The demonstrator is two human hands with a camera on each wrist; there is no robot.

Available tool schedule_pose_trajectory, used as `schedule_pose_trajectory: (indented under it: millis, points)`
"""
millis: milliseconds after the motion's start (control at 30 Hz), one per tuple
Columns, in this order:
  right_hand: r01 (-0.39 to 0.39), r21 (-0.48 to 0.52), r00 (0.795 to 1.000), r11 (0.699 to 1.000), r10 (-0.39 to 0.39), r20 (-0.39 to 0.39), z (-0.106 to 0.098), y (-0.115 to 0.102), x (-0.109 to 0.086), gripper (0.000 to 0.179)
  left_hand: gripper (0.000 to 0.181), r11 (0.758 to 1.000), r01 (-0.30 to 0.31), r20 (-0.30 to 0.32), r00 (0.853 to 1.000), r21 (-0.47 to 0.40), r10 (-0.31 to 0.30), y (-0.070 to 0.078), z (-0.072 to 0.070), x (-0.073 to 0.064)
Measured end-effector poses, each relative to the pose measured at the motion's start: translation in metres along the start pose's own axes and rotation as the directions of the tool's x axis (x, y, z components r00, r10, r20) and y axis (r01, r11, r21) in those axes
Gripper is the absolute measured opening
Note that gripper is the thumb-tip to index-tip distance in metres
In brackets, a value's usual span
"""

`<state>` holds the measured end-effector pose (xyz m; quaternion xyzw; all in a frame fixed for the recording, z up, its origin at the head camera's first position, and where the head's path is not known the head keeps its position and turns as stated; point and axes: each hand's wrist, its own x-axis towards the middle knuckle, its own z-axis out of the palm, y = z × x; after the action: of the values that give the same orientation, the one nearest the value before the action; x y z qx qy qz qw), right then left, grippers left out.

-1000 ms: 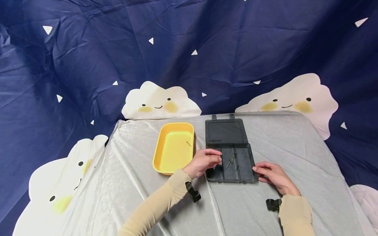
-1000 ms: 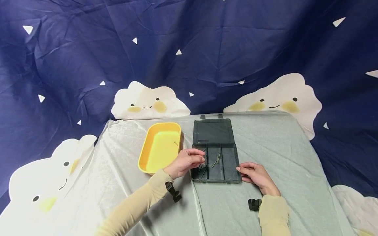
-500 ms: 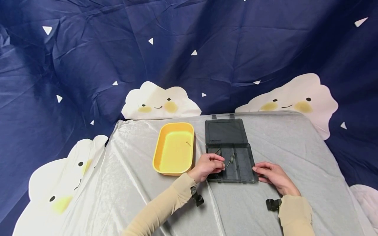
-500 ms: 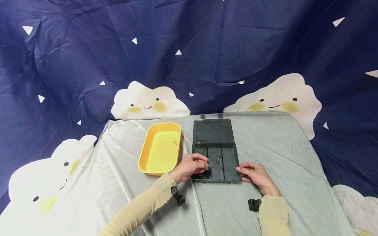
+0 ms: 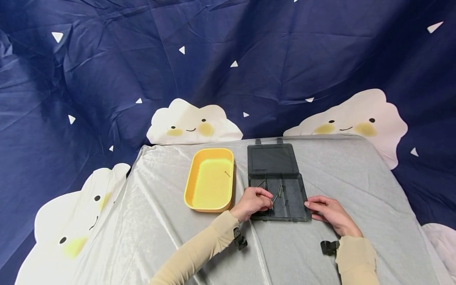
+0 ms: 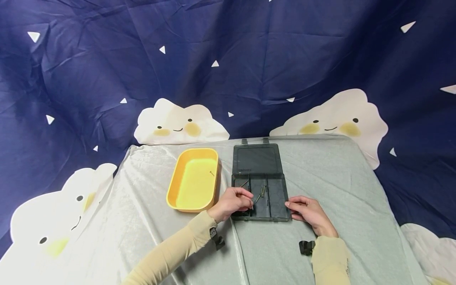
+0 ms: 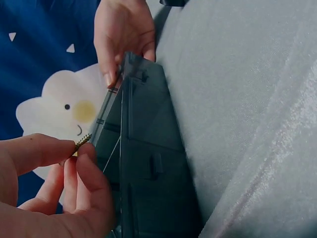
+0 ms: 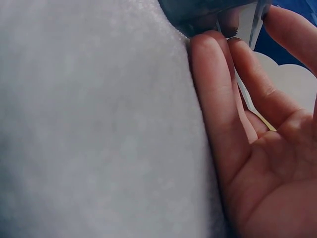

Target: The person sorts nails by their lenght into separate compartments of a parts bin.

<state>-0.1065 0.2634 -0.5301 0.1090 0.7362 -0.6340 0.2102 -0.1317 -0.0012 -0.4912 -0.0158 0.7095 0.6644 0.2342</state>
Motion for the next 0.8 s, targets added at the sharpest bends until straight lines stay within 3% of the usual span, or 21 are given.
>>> schedule_pose_trajectory:
  millis: [267, 800]
  points:
    - [-0.009, -0.003, 1.000, 1.000, 0.009, -0.009, -0.0002, -0.0007, -0.0007, 0.053, 0.027, 1.000, 0.002, -0.017, 1.000, 0.021, -0.001, -0.0025, 0.0018, 0.0020]
    - [-0.004, 0.012, 1.000, 1.000, 0.004, 0.000, -0.0004, 0.0005, 0.0004, 0.053, 0.030, 0.999, -0.003, 0.007, 1.000, 0.032, 0.003, 0.0026, -0.0073, -0.0025]
